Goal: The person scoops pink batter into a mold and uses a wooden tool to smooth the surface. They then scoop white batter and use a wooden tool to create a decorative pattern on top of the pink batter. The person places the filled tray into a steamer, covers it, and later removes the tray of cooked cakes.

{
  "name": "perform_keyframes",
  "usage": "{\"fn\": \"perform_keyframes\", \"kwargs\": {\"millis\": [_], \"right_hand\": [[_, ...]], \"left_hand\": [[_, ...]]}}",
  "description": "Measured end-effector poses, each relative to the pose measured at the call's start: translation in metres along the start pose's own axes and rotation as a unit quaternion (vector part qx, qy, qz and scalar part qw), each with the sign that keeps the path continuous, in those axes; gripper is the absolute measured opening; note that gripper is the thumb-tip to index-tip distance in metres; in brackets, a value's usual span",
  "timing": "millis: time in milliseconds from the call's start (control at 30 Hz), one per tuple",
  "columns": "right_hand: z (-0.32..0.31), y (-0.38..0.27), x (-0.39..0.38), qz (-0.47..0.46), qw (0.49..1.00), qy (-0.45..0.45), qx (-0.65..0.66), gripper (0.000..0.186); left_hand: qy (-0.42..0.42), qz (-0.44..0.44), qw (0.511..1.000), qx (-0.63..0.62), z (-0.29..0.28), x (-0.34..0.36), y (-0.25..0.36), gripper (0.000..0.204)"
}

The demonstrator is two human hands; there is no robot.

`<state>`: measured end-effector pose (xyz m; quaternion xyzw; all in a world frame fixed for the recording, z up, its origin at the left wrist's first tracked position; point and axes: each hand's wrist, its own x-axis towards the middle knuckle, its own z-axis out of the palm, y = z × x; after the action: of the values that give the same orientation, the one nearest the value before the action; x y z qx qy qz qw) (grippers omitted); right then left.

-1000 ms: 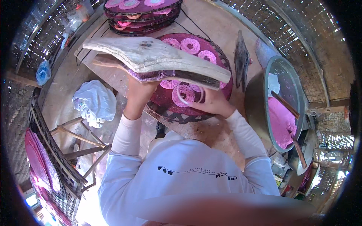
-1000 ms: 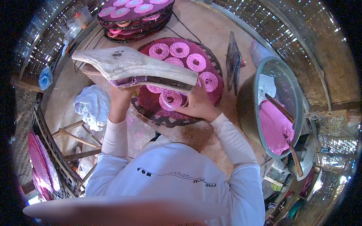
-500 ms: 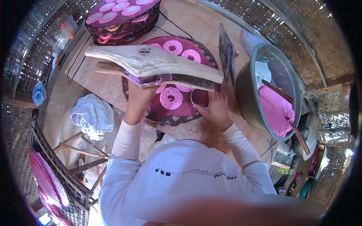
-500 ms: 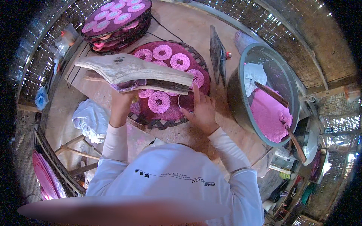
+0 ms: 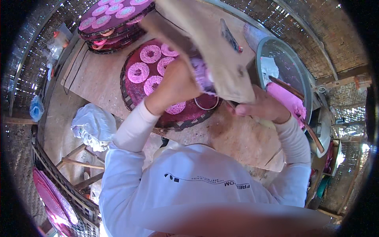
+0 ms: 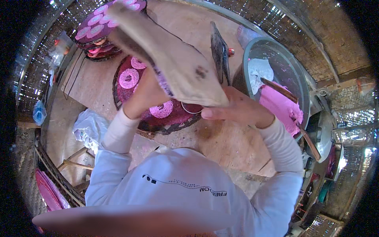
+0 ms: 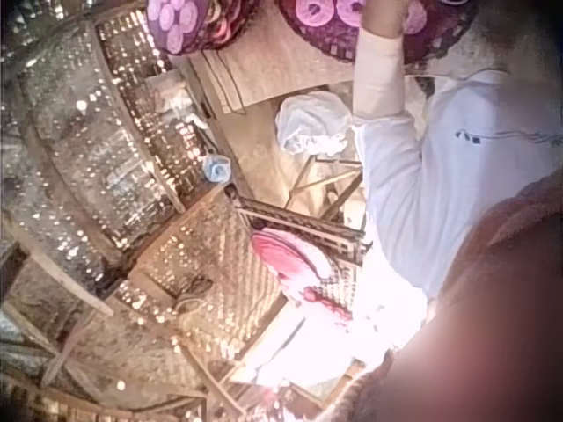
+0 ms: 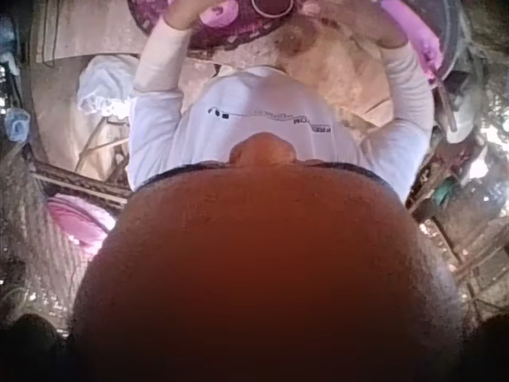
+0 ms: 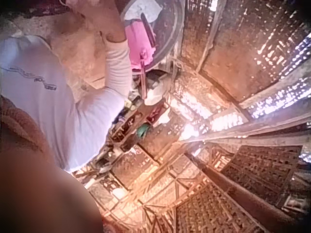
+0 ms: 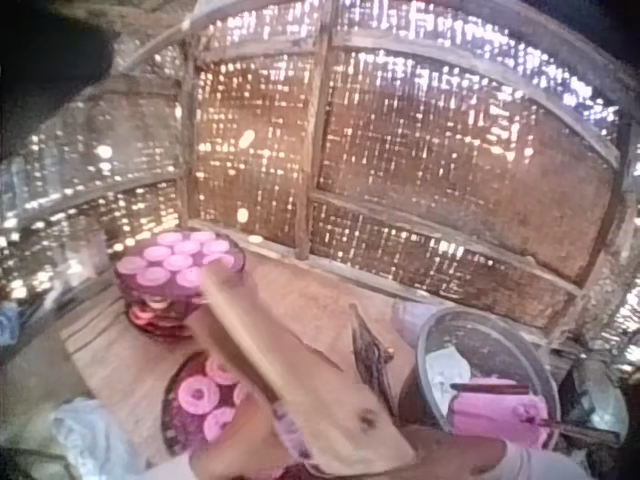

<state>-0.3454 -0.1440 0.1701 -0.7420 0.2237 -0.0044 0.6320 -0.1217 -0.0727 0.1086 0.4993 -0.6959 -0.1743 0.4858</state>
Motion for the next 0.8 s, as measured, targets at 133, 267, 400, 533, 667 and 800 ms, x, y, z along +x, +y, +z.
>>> {"fn": "perform_keyframes", "kwargs": {"millis": [133,267,400,533,667,800], "right_hand": [[-0.016,0.016,-0.017,0.028,1.000,-0.009,-0.009,0.059],[-0.019,0.044,-0.019,0.144,0.985,0.004,0.091,0.062],[-0.020,0.069,-0.009,0.249,0.955,-0.015,0.159,0.065],[-0.012,0.072,0.003,0.270,0.951,0.033,0.147,0.065],[-0.013,0.102,0.008,0.269,0.961,0.041,0.056,0.063],[-0.009,0.089,0.016,0.253,0.965,0.047,-0.048,0.062]], "left_hand": [[-0.045,0.046,0.919,-0.388,-0.013,0.036,-0.029,0.066],[0.043,-0.005,0.619,-0.784,-0.003,0.055,-0.051,0.069],[-0.044,0.016,0.563,-0.825,0.027,0.042,-0.073,0.043],[0.008,-0.066,0.536,-0.842,0.042,0.034,-0.092,0.029],[0.024,-0.075,0.522,-0.849,0.043,0.034,-0.099,0.031],[0.006,-0.082,0.556,-0.827,0.039,0.032,-0.109,0.031]]}}
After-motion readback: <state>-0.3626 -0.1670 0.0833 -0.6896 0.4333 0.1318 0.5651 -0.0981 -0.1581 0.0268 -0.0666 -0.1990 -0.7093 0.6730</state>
